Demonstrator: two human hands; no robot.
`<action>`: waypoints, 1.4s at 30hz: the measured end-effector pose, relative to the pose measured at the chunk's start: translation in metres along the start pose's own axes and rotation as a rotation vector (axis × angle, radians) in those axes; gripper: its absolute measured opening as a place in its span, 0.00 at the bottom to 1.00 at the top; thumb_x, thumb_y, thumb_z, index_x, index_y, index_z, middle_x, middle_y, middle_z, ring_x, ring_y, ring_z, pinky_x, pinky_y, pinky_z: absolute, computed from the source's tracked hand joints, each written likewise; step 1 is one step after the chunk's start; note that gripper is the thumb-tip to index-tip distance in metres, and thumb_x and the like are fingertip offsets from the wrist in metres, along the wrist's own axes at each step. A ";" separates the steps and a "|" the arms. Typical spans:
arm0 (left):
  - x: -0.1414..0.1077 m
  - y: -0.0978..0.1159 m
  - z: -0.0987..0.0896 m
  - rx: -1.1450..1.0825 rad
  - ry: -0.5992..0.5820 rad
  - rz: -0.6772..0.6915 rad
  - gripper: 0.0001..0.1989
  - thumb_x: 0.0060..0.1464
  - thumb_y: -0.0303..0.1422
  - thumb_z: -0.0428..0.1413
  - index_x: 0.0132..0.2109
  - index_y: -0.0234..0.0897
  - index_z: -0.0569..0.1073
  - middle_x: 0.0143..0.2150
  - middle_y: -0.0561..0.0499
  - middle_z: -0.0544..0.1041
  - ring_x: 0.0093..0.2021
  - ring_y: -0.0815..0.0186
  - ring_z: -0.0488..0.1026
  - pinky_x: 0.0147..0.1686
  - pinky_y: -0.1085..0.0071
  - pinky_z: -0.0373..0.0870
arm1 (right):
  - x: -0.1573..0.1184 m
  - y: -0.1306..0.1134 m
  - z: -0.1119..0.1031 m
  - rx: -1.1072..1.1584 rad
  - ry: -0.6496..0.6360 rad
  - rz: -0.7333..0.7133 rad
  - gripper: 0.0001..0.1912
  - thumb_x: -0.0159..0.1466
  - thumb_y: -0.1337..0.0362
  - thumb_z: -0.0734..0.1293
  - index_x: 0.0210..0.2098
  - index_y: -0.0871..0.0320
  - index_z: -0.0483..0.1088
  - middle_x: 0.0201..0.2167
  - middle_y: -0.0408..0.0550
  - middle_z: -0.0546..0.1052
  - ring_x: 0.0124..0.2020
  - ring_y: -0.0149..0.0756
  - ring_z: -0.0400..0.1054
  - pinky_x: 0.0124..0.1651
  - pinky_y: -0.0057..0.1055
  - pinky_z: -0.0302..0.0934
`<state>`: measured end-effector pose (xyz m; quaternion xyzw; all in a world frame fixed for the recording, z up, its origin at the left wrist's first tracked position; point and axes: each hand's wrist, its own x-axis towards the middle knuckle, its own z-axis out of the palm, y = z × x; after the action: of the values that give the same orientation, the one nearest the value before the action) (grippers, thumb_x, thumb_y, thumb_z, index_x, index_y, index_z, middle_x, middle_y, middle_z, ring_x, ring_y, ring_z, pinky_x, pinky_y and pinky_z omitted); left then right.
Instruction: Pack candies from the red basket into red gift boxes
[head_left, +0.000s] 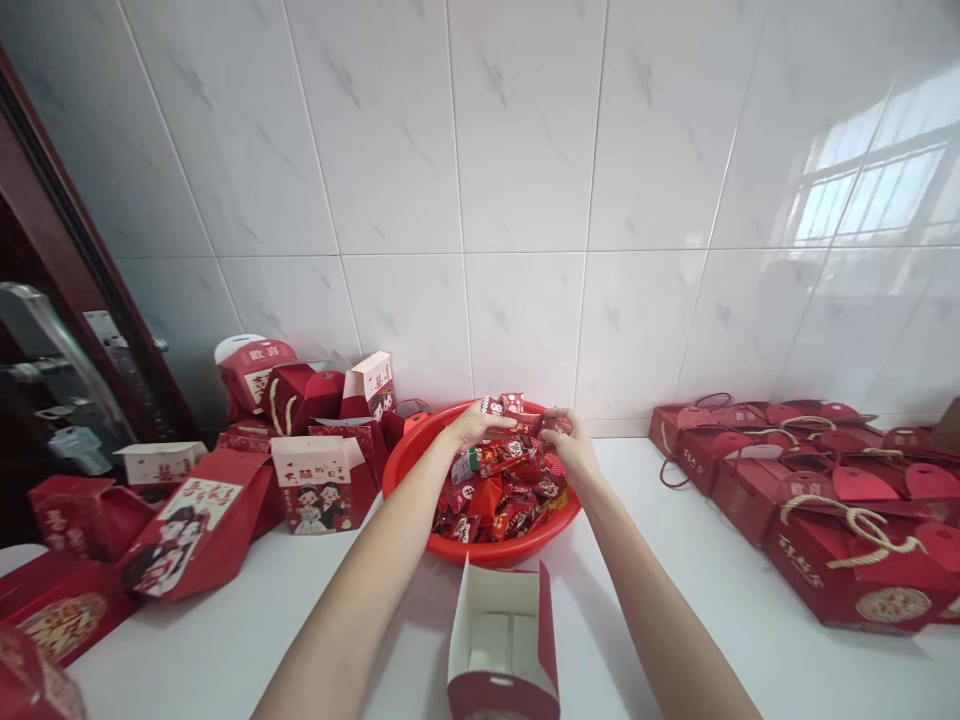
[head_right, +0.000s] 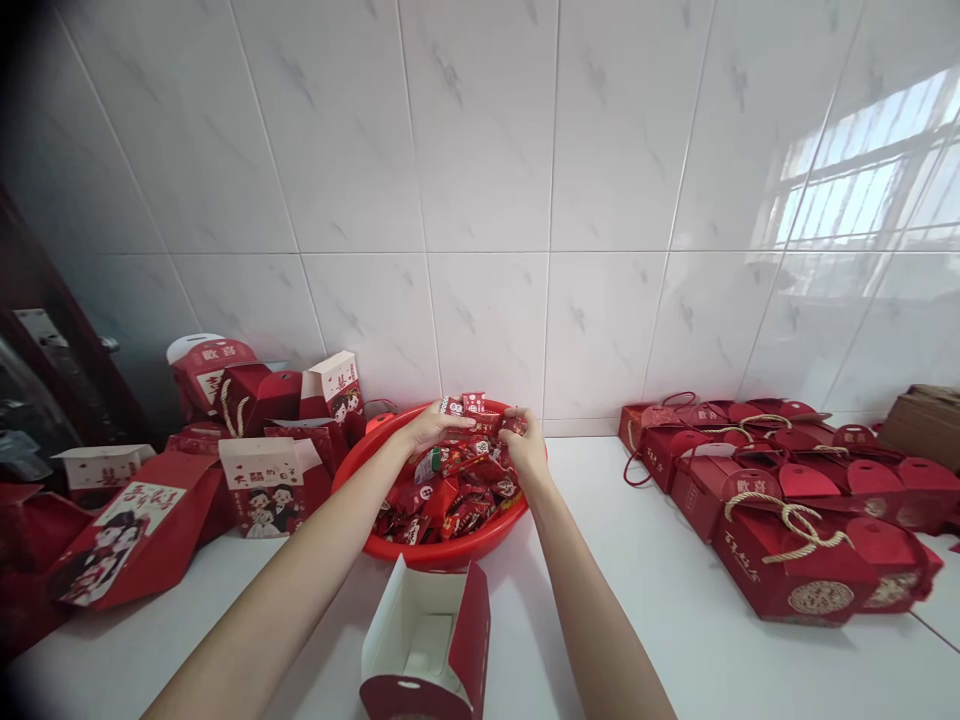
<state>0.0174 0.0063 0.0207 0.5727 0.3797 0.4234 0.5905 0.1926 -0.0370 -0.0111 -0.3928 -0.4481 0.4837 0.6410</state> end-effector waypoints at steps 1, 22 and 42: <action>0.001 0.000 0.000 -0.010 0.007 0.010 0.24 0.29 0.28 0.73 0.37 0.35 0.74 0.32 0.49 0.81 0.34 0.61 0.79 0.39 0.65 0.74 | -0.001 -0.001 0.000 0.022 0.017 -0.002 0.22 0.43 0.68 0.66 0.39 0.54 0.68 0.29 0.39 0.75 0.27 0.33 0.68 0.30 0.30 0.63; 0.000 0.009 0.001 -0.107 -0.020 -0.043 0.17 0.45 0.38 0.68 0.39 0.35 0.73 0.42 0.42 0.81 0.44 0.54 0.80 0.42 0.64 0.75 | -0.004 -0.012 0.003 0.260 0.015 0.134 0.15 0.50 0.69 0.74 0.30 0.54 0.63 0.26 0.45 0.79 0.32 0.39 0.78 0.36 0.33 0.73; -0.005 0.011 0.007 0.103 -0.114 0.132 0.18 0.38 0.31 0.69 0.41 0.35 0.81 0.43 0.46 0.82 0.46 0.59 0.77 0.51 0.62 0.70 | 0.002 -0.012 -0.001 0.400 -0.074 0.236 0.11 0.49 0.69 0.75 0.27 0.56 0.69 0.24 0.41 0.77 0.31 0.35 0.75 0.42 0.38 0.75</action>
<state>0.0216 -0.0012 0.0319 0.6491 0.3282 0.4080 0.5517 0.1968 -0.0376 0.0007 -0.2896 -0.3175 0.6484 0.6285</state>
